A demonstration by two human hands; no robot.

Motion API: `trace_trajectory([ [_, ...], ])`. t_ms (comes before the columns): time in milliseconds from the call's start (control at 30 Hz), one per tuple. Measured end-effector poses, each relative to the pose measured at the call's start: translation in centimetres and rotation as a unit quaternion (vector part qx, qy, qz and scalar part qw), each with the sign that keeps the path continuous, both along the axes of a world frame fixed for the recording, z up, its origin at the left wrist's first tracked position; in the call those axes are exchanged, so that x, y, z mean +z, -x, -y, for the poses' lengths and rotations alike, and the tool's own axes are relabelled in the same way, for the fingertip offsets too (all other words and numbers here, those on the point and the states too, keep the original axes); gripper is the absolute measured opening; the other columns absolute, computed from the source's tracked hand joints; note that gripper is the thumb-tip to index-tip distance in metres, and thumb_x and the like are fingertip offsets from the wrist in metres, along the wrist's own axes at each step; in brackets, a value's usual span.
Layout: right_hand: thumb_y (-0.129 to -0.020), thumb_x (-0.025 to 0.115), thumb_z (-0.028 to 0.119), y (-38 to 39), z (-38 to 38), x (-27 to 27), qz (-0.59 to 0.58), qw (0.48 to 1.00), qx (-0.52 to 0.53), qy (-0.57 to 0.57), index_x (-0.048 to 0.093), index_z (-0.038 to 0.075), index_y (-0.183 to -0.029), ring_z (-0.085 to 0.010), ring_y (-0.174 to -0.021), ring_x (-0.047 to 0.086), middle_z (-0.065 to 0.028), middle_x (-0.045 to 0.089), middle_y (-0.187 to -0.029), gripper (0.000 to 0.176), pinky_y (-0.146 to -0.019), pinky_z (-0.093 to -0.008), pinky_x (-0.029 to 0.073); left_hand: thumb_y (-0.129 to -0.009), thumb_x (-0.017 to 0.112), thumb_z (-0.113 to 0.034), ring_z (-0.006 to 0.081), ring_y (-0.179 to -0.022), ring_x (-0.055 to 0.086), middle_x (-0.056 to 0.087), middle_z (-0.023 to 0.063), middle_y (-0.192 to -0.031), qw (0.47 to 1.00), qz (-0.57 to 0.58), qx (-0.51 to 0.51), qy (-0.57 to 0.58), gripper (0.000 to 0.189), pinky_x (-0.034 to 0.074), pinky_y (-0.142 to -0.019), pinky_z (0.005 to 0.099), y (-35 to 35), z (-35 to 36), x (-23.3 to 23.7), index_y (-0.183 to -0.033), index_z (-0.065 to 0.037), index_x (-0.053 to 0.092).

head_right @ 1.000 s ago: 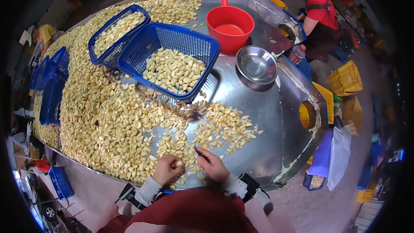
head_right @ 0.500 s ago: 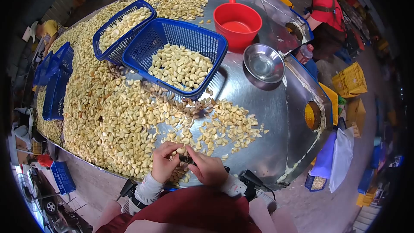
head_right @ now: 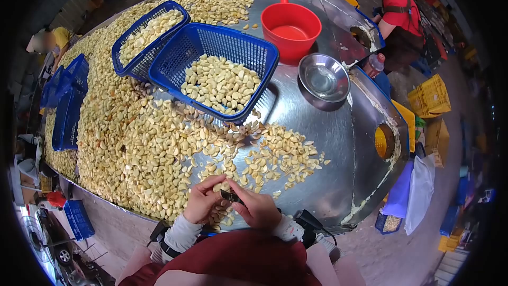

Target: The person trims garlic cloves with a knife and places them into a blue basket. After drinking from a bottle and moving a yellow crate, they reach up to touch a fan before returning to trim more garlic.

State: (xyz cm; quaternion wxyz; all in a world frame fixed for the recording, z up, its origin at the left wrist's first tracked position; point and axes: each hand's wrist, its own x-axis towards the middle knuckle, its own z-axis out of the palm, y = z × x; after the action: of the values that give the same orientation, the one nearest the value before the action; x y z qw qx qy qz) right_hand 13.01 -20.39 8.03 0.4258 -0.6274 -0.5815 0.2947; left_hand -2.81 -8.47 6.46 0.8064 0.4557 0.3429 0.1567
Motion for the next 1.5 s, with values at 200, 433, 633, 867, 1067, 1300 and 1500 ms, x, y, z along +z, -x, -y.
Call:
trace_trajectory([
  [200, -0.091, 0.054, 0.021, -0.9, -0.2, 0.5, 0.061, 0.997, 0.017, 0.032, 0.036, 0.005, -0.141, -0.0236, -0.069, 0.062, -0.0118, 0.063, -0.086, 0.056, -0.059, -0.0326, 0.049, -0.083, 0.058, 0.01, 0.0066, -0.078, 0.059, 0.053, 0.0051, -0.118, 0.999, -0.004, 0.023, -0.049, 0.056, 0.049, -0.067, 0.0194, -1.0, 0.4, 3.1, -0.136, 0.002, 0.042],
  [433, -0.097, 0.044, 0.017, -2.7, 0.1, -0.4, -0.651, 0.746, -0.059, 0.128, 0.03, 0.005, -0.144, -0.0041, -0.056, 0.043, -0.0011, 0.052, -0.078, 0.051, -0.053, -0.0181, 0.038, -0.086, 0.053, 0.004, 0.0147, -0.101, 0.056, 0.059, 0.009, -0.113, 0.991, 0.086, 0.096, 0.044, 0.036, 0.045, -0.088, 0.0245, -5.2, -4.5, 4.1, -0.122, 0.004, 0.055],
  [633, -0.098, 0.043, 0.015, -4.5, 0.4, -2.5, -0.472, 0.856, -0.132, 0.165, 0.032, 0.008, -0.144, -0.0041, -0.055, 0.043, -0.0013, 0.051, -0.078, 0.048, -0.05, -0.0174, 0.036, -0.075, 0.063, -0.001, 0.0292, -0.096, 0.054, 0.055, 0.0156, -0.104, 0.66, -0.112, 0.183, -0.72, 0.039, 0.044, -0.086, 0.0365, -10.6, -11.1, 9.1, -0.115, -0.003, 0.06],
  [867, -0.095, 0.045, 0.013, -4.9, 3.0, -4.6, -0.417, 0.872, -0.193, 0.166, 0.032, 0.008, -0.144, -0.0063, -0.06, 0.048, -0.0045, 0.059, -0.087, 0.051, -0.055, -0.0192, 0.042, -0.069, 0.061, -0.012, 0.0253, -0.083, 0.053, 0.054, 0.0074, -0.082, 0.636, -0.115, -0.316, -0.694, 0.008, 0.044, -0.07, 0.0369, -3.0, 1.4, -4.5, -0.076, -0.007, 0.062],
  [1067, -0.094, 0.047, 0.017, -3.7, 3.0, -4.4, -0.169, 0.969, -0.066, 0.165, 0.034, 0.005, -0.143, -0.0205, -0.087, 0.059, -0.0151, 0.061, -0.116, 0.052, -0.082, -0.0311, 0.046, -0.076, 0.067, 0.001, 0.0185, -0.074, 0.06, 0.062, 0.0082, -0.085, 0.915, -0.136, -0.162, -0.343, 0.023, 0.048, -0.062, 0.0303, -2.9, 1.6, -4.0, -0.098, -0.004, 0.064],
  [1300, -0.096, 0.047, 0.027, -2.2, 1.7, -0.6, -0.228, 0.964, 0.044, 0.132, 0.026, 0.003, -0.145, -0.0266, -0.11, 0.059, -0.0206, 0.058, -0.122, 0.058, -0.092, -0.0313, 0.042, -0.083, 0.066, 0.004, 0.0162, -0.078, 0.067, 0.067, 0.0117, -0.088, 0.987, 0.075, -0.053, 0.129, 0.023, 0.055, -0.073, 0.0253, -2.2, -0.6, -2.4, -0.104, 0.006, 0.059],
  [1500, -0.097, 0.046, 0.028, -2.4, 1.5, -1.1, -0.211, 0.97, 0.062, 0.101, 0.026, 0.003, -0.145, -0.0253, -0.109, 0.058, -0.0185, 0.06, -0.118, 0.058, -0.095, -0.0313, 0.04, -0.083, 0.067, 0.003, 0.0169, -0.074, 0.067, 0.067, 0.0121, -0.084, 0.988, 0.023, -0.078, 0.131, 0.021, 0.055, -0.07, 0.0252, -1.6, -0.7, -2.4, -0.102, 0.006, 0.059],
])
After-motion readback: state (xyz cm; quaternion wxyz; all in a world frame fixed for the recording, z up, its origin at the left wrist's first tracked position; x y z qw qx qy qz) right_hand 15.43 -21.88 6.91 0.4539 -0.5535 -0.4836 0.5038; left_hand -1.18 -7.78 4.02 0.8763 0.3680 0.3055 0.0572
